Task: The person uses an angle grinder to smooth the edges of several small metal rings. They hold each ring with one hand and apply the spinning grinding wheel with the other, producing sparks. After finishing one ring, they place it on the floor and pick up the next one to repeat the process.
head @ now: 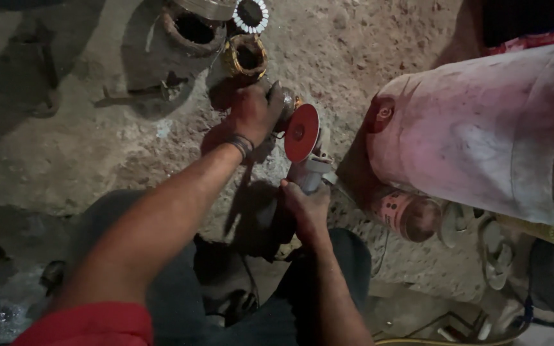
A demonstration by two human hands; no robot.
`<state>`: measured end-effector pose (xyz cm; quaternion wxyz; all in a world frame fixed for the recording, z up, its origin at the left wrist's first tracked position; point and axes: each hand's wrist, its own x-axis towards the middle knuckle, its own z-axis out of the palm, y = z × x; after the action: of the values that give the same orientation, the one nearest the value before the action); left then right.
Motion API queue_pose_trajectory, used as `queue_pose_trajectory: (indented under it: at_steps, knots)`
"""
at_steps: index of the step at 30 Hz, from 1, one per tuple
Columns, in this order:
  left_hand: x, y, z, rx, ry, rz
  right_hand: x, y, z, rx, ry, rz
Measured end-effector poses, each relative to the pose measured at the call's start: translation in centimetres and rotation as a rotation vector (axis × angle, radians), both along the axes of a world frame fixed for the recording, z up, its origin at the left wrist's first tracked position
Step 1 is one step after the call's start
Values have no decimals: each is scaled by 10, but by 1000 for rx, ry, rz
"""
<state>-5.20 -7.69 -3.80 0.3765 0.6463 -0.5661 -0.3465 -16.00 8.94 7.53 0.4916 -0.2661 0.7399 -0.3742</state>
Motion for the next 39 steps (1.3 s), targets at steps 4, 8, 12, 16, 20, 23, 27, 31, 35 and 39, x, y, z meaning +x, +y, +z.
queue_pose_trajectory:
  at_steps: [4, 8, 12, 16, 20, 23, 27, 31, 35, 39]
  knots:
    - [0, 1, -2, 21, 30, -11, 0, 1, -10, 55, 48, 14]
    - [0, -1, -6, -59, 105, -39, -2, 2, -25, 0, 123, 37]
    - [-2, -2, -10, -105, 229, -72, -4, 3, -31, 59, 142, -2]
    - [-1, 1, -11, -172, 97, -45, -3, 5, -25, 64, 139, 29]
    - [-2, 2, -10, -159, 124, -49, -1, 1, -18, 118, 187, 53]
    - [-1, 3, -9, -178, 107, -51, 0, -2, -14, 151, 177, 55]
    - [1, 5, -5, -188, 62, -60, 1, -1, -14, 172, 184, 49]
    - [5, 4, 3, -119, 70, -77, 2, -1, -18, 149, 225, 27]
    - [6, 4, 9, -130, 63, -73, -1, -1, -19, 159, 248, 66]
    - [6, 5, 9, -115, 86, -66, 1, -4, -17, 179, 231, 46]
